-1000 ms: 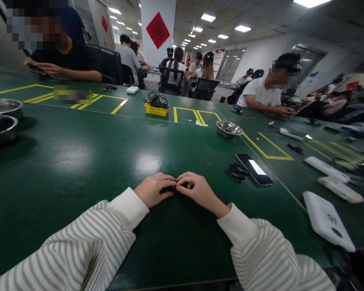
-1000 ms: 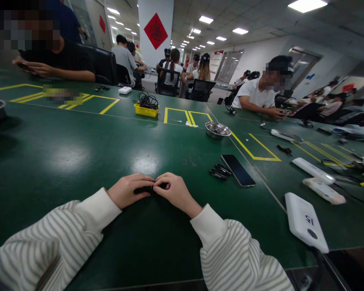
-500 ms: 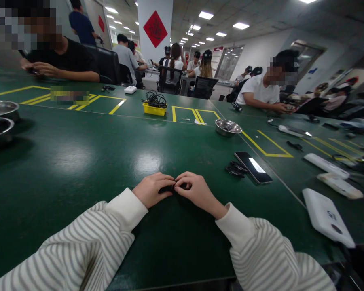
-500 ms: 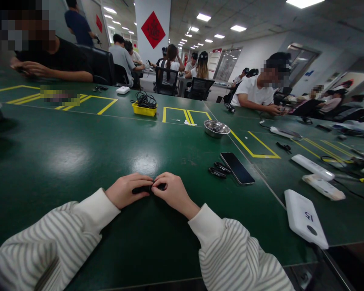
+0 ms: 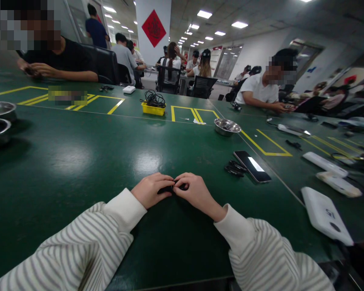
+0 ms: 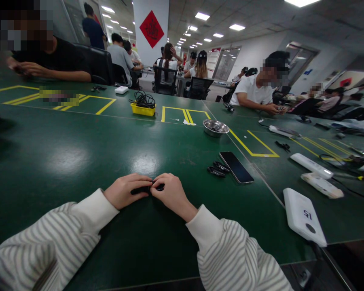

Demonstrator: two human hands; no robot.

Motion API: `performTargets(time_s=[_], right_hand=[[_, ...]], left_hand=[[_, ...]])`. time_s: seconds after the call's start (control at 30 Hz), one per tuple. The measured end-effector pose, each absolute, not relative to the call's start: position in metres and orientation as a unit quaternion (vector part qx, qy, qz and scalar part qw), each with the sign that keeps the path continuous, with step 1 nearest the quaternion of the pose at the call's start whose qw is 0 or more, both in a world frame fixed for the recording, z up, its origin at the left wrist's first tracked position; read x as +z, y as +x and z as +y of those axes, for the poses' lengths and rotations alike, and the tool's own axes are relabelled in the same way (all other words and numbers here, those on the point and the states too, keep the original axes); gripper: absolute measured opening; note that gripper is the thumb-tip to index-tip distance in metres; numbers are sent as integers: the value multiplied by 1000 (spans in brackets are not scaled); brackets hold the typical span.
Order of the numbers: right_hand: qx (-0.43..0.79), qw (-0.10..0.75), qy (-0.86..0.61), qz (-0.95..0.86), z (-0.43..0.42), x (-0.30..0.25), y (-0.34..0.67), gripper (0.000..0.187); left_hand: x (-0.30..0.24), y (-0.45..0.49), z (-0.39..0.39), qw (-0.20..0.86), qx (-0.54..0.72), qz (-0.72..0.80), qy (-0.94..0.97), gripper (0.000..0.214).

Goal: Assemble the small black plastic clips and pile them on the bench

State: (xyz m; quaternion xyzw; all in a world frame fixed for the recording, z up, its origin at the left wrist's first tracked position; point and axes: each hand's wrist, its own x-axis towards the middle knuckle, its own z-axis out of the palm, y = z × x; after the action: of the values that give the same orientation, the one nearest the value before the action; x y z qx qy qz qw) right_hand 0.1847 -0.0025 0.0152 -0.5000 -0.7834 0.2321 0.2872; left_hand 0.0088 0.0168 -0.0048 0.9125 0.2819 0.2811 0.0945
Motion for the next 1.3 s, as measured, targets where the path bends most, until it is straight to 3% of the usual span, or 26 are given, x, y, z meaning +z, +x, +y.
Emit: performTargets(time_s=[0.2, 0.33, 0.73, 0.97, 1.3], right_hand=[[242, 299, -495, -779, 3, 20, 194, 9], [177, 310, -552, -753, 12, 27, 213, 15], [154, 181, -570, -786, 20, 21, 219, 10], [228, 303, -487, -787, 6, 29, 208, 10], [236, 287, -454, -810, 3, 14, 198, 7]], left_hand=[[-5, 7, 17, 78, 272, 281, 917, 23], [-6, 6, 18, 73, 266, 286, 917, 23], [-5, 8, 16, 69, 264, 286, 919, 23], [-3, 8, 16, 62, 262, 278, 922, 23], [-4, 8, 16, 60, 258, 286, 921, 23]])
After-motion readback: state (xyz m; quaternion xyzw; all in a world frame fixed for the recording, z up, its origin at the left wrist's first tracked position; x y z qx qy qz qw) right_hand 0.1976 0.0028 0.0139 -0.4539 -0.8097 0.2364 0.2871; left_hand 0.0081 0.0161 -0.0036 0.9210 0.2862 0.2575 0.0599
